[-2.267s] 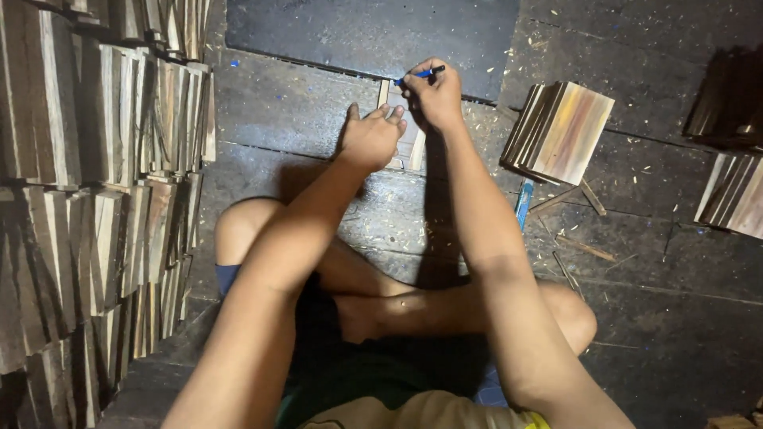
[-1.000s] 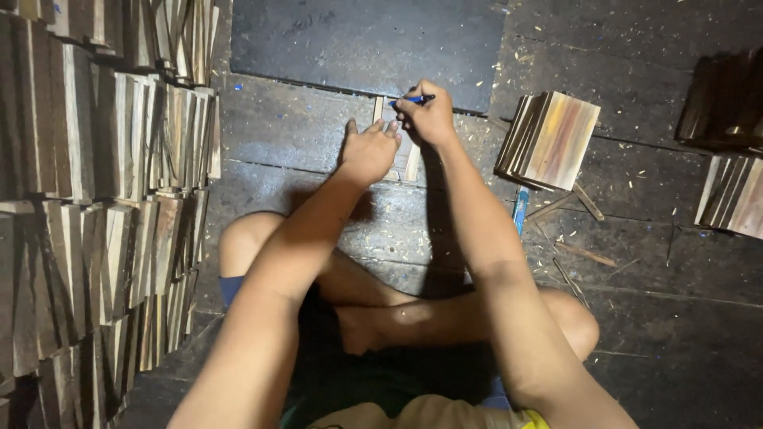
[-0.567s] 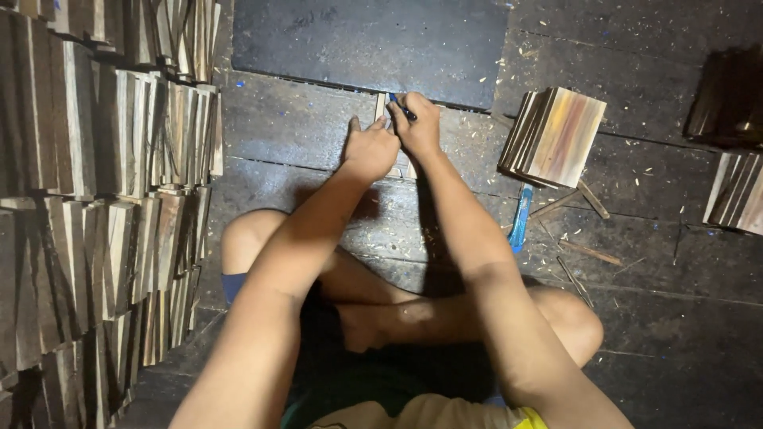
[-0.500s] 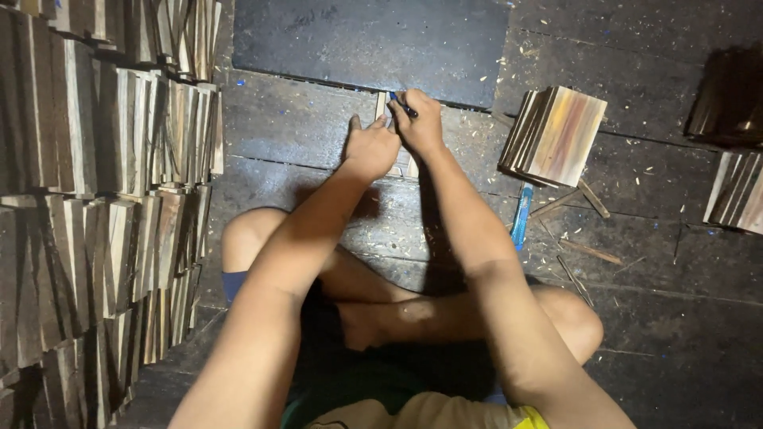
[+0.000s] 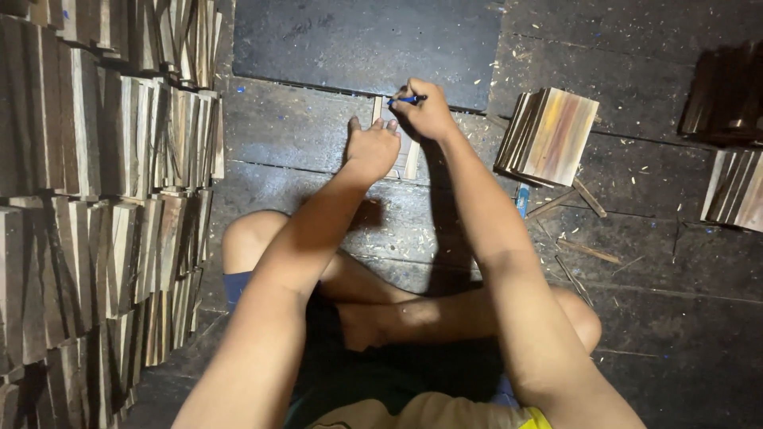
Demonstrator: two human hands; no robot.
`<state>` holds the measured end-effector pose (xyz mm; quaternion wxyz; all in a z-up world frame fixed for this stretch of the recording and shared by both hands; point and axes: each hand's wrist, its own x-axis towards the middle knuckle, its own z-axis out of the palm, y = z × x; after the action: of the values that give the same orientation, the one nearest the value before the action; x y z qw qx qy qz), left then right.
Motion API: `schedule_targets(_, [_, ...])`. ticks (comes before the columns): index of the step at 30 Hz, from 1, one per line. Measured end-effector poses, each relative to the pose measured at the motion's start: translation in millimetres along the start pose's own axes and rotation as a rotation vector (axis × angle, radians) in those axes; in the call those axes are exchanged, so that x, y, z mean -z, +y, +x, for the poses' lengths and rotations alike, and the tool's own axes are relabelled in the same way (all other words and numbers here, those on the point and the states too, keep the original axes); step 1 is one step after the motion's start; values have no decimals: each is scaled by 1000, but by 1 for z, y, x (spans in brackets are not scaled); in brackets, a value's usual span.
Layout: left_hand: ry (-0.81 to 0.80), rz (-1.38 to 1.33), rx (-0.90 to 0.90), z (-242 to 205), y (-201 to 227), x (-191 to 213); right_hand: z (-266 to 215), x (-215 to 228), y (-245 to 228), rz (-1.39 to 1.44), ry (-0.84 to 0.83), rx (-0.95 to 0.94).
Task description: The person is marking and scoring small wooden slats using a pen and a utility knife while sitting on the floor.
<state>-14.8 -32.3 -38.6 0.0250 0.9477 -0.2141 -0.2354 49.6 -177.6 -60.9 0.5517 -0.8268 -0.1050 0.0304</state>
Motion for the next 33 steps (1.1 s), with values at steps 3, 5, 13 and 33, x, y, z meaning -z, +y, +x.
schedule_targets(3, [6, 14, 11, -3, 3, 4, 2, 4, 2, 45, -19, -41])
schedule_targets(5, [3, 8, 11, -6, 1, 9, 12, 0, 15, 48, -24, -104])
schedule_targets(13, [-278, 64, 18, -19, 7, 52, 35, 31, -27, -67, -355, -427])
schedule_targets(33, [123, 59, -53, 12, -15, -25, 49, 19, -13, -793, -547, -45])
